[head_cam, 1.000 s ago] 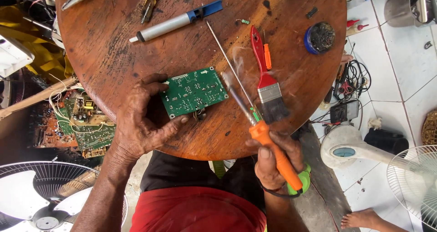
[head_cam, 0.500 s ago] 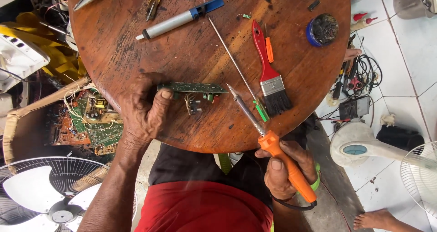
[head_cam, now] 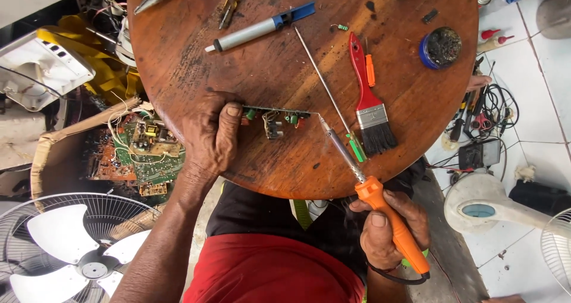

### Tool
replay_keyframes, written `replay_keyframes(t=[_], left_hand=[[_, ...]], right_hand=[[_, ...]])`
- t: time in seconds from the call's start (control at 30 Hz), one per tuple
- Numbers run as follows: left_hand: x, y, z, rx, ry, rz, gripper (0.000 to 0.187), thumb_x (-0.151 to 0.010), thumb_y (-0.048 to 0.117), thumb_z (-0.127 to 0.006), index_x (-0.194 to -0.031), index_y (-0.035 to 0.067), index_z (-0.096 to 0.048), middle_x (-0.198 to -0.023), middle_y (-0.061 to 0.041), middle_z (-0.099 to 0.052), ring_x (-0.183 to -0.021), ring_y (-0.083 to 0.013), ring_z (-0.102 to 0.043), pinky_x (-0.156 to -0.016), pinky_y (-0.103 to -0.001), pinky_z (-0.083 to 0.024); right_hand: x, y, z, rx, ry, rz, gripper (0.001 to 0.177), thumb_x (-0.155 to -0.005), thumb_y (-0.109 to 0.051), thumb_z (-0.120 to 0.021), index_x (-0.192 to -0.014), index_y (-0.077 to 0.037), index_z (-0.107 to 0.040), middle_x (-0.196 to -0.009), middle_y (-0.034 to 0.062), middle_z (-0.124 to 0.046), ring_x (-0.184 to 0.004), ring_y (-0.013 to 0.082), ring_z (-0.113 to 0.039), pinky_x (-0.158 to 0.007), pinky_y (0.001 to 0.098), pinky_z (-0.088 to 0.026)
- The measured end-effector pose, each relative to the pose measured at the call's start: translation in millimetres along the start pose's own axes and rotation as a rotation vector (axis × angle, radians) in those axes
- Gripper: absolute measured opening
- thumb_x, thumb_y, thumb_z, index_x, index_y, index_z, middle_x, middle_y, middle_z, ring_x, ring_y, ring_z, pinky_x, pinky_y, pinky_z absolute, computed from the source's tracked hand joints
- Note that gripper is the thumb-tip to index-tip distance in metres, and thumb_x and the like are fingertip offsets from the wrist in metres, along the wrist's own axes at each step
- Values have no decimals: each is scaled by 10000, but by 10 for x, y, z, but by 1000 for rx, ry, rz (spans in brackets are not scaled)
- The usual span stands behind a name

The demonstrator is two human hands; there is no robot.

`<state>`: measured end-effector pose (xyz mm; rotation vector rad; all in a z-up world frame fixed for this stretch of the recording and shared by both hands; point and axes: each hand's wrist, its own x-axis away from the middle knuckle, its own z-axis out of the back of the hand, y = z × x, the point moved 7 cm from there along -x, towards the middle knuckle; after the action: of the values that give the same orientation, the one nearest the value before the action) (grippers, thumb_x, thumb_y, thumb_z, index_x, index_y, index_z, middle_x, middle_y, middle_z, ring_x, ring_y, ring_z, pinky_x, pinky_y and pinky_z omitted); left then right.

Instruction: The person uses pliers to hold a component on a green circuit board while applying heat with a soldering iron. They then use a soldering pen to apply solder to the connection points on the board.

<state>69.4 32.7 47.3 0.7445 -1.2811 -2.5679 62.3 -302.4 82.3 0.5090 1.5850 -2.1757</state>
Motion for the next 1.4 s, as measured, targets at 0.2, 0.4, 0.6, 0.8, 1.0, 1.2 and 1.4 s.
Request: replay_keyframes(t=[0.2,0.4,0.6,0.8,1.0,1.2,1.4], left_hand=[[-23,169,95,145,-87,-47,517,-1104,404,-421,-1058,-37,-688,-946,-170,-708,-928,-322,-703,-820,-431,-568],[49,118,155,284,-207,-28,543,-975,425,-613,-1182,-74,-669,-1137,-228,-676,-1123,-362,-655,-942,-449,-541],[161,48,111,125,-356,-49,697,-824,481,-804,-1317,16,-644,-1281,-201,-611,-1206,-340,-625,-1058,-469,-504],[199,-11,34,85,-410,-28,763,-830,441,-828,-1411,18,-571,-1384,-195,-539,-1290,-351,-557,-1135,-480,-443],[139,27,-6,56,-418,-10,813,-832,379,-855,-1454,-12,-508,-1428,-229,-509,-1348,-380,-524,-1166,-488,-414],[59,31,-11,74,-429,19,866,-828,396,-849,-1483,-23,-469,-1434,-251,-505,-1344,-392,-526,-1159,-478,-404],[84,-28,-32,89,-439,10,831,-825,391,-845,-1448,-35,-497,-1425,-256,-512,-1344,-399,-522,-1150,-491,-413]], right_hand=[[53,12,35,6,10,1,327,-1010,-308,-626,-1167,-28,-565,-762,168,-664,-556,246,-716,-573,356,-637],[79,-2,4,9,-6,7,331,-1003,-284,-620,-1167,-1,-567,-852,211,-655,-580,255,-726,-562,345,-641],[92,-56,-12,40,-30,2,360,-1005,-322,-640,-1171,-7,-586,-854,189,-642,-588,269,-739,-522,317,-629],[-2,-297,-199,30,-194,89,294,-975,-241,-635,-1135,2,-601,-843,183,-709,-605,221,-765,-565,260,-643],[38,-363,-342,57,-302,196,257,-952,-215,-685,-1090,-3,-636,-807,81,-723,-649,206,-783,-621,319,-710],[-73,-370,-372,163,-311,192,242,-942,-226,-676,-1065,-22,-637,-772,56,-741,-668,187,-790,-663,292,-694],[-156,-387,-420,238,-308,183,264,-921,-253,-690,-1026,-12,-667,-770,53,-746,-682,202,-786,-676,311,-686]])
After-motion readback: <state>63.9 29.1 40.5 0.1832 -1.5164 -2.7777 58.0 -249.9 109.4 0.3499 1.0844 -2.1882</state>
